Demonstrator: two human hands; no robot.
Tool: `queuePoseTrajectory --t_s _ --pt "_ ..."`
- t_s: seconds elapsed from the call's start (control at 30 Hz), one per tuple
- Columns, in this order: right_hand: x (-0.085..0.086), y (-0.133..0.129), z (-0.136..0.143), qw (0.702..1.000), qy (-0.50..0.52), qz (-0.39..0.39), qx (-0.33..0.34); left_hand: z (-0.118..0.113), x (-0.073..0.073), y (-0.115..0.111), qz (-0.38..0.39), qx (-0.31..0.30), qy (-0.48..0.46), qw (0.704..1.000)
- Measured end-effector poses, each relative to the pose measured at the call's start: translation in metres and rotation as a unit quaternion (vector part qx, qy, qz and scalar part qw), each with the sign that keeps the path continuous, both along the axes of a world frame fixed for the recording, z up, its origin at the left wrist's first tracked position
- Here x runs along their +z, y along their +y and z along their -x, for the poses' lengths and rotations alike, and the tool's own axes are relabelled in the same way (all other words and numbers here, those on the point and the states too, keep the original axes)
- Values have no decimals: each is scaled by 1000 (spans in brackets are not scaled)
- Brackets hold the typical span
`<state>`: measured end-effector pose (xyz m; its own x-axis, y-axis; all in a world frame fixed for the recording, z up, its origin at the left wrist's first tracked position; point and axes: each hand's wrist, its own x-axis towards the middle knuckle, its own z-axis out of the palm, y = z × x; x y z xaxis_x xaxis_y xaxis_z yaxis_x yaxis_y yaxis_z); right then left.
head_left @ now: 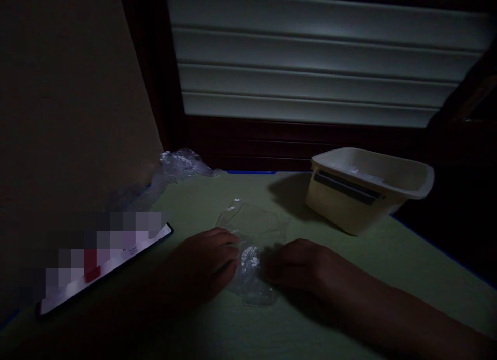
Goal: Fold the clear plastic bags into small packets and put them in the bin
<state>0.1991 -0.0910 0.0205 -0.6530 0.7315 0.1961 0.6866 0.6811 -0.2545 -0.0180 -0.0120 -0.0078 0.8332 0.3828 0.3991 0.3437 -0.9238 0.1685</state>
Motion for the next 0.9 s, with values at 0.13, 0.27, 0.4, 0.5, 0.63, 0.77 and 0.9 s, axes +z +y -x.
queuePoseTrajectory --t_s 0.13,0.27,0.4,0.5,0.63,0.77,0.9 --pt "-8 5 -2 997 29 -43 -63 -4 5 -8 -29 19 13 999" --pt "-18 9 -8 990 18 -84 -113 -7 12 -19 -25 16 38 999" --pt "-18 12 -11 987 7 -88 -134 -7 16 -20 -57 34 20 998" --pt "-14 13 -10 986 18 -69 -148 -3 12 -10 -59 62 -14 996" --pt "-11 14 -11 990 5 -22 -142 5 -2 5 -53 69 -33 996" --pt "-8 14 -18 993 -34 17 -108 6 -6 3 -50 71 26 996" --pt "2 11 -25 994 -33 69 -79 2 6 -12 -70 76 80 991"
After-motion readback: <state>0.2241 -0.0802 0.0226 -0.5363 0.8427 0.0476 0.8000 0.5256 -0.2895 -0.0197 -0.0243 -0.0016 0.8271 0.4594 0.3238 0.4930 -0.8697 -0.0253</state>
